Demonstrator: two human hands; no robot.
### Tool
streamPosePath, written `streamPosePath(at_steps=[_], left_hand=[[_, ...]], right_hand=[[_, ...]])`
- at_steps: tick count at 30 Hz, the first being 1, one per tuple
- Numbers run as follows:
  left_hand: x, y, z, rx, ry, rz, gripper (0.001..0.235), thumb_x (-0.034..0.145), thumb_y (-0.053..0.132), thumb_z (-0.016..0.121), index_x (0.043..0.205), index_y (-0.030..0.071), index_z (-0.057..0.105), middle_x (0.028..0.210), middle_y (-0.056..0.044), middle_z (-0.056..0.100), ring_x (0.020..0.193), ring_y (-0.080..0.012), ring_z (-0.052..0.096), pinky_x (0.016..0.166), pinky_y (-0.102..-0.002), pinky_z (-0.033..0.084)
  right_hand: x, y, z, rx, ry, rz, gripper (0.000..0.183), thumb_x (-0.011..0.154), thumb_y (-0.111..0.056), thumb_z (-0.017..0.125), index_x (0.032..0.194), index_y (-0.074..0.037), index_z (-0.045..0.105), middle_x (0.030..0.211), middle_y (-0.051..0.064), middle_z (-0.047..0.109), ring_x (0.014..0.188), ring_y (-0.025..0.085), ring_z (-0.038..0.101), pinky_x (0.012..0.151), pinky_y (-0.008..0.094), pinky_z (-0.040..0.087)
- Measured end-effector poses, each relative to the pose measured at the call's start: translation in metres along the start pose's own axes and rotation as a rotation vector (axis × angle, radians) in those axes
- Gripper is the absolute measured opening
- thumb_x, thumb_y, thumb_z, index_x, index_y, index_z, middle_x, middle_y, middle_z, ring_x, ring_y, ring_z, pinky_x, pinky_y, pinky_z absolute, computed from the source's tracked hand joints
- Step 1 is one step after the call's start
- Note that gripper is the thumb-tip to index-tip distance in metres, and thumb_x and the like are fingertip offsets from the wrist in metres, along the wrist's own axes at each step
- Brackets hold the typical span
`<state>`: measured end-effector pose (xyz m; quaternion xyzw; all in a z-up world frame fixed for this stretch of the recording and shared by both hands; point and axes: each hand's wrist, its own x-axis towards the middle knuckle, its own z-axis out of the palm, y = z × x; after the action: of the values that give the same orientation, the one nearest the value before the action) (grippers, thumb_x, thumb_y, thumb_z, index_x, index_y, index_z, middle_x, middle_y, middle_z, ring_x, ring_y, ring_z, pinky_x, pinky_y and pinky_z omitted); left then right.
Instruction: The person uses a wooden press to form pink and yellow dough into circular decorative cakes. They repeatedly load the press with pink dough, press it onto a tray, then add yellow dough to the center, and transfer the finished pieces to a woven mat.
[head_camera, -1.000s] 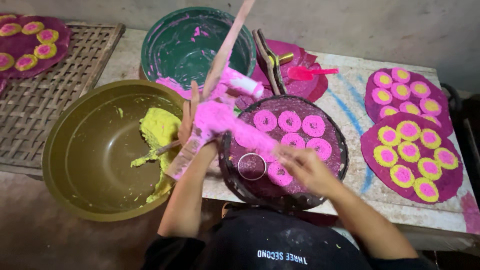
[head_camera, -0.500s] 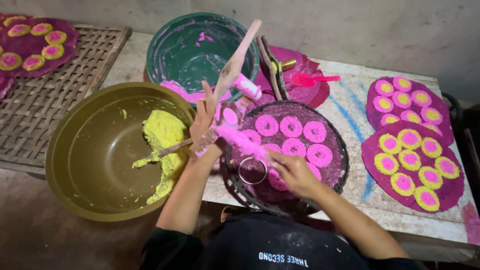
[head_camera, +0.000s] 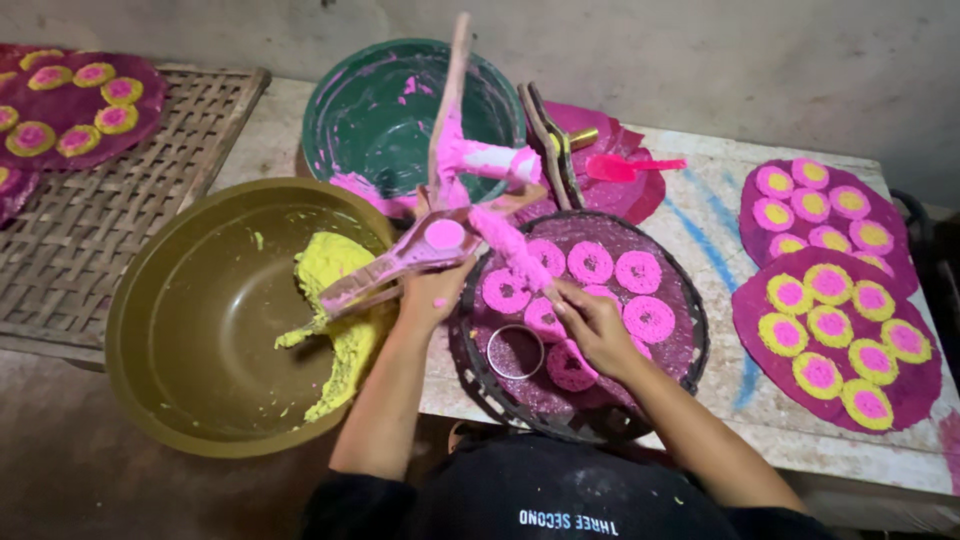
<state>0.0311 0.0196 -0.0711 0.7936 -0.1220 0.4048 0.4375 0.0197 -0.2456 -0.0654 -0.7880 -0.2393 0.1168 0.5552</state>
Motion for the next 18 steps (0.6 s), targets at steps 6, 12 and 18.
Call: streamPosePath(at_steps=[6, 12, 18], left_hand=[[-0.013, -0.040, -0.047, -0.402, 0.200, -0.939, 0.032, 0.091, 0.002, 0.066, 0.123, -0.005, 0.063, 0.091, -0.019, 0.057, 0.058, -0.0142, 0.051, 0.047, -0.028, 0.042], [-0.019, -0.035, -0.111, -0.447, 0.406, -0.561, 0.024, 0.091, -0.002, 0.066, 0.114, -0.001, 0.064, 0.103, -0.007, 0.064, 0.089, -0.0120, 0.064, 0.075, -0.024, 0.055], [-0.048, 0.019, -0.083, -1.311, -0.068, -0.957, 0.035, 0.086, -0.003, 0.061, 0.120, -0.004, 0.059, 0.095, -0.012, 0.064, 0.079, -0.0236, 0.065, 0.062, -0.035, 0.057]], right_hand=[[0.043, 0.001, -0.001, -0.182, 0.060, -0.248, 0.035, 0.107, -0.014, 0.058, 0.140, -0.004, 0.062, 0.088, 0.013, 0.066, 0.076, 0.014, 0.057, 0.066, 0.036, 0.048], [0.204, 0.014, 0.001, -0.723, -0.189, -0.153, 0.032, 0.108, -0.029, 0.052, 0.123, -0.006, 0.069, 0.104, 0.023, 0.072, 0.098, 0.043, 0.069, 0.082, 0.052, 0.051], [0.180, -0.040, 0.036, 0.629, -0.314, -0.316, 0.067, 0.097, -0.054, 0.057, 0.151, -0.021, 0.034, 0.143, 0.020, 0.060, 0.128, 0.036, 0.061, 0.109, 0.049, 0.050]])
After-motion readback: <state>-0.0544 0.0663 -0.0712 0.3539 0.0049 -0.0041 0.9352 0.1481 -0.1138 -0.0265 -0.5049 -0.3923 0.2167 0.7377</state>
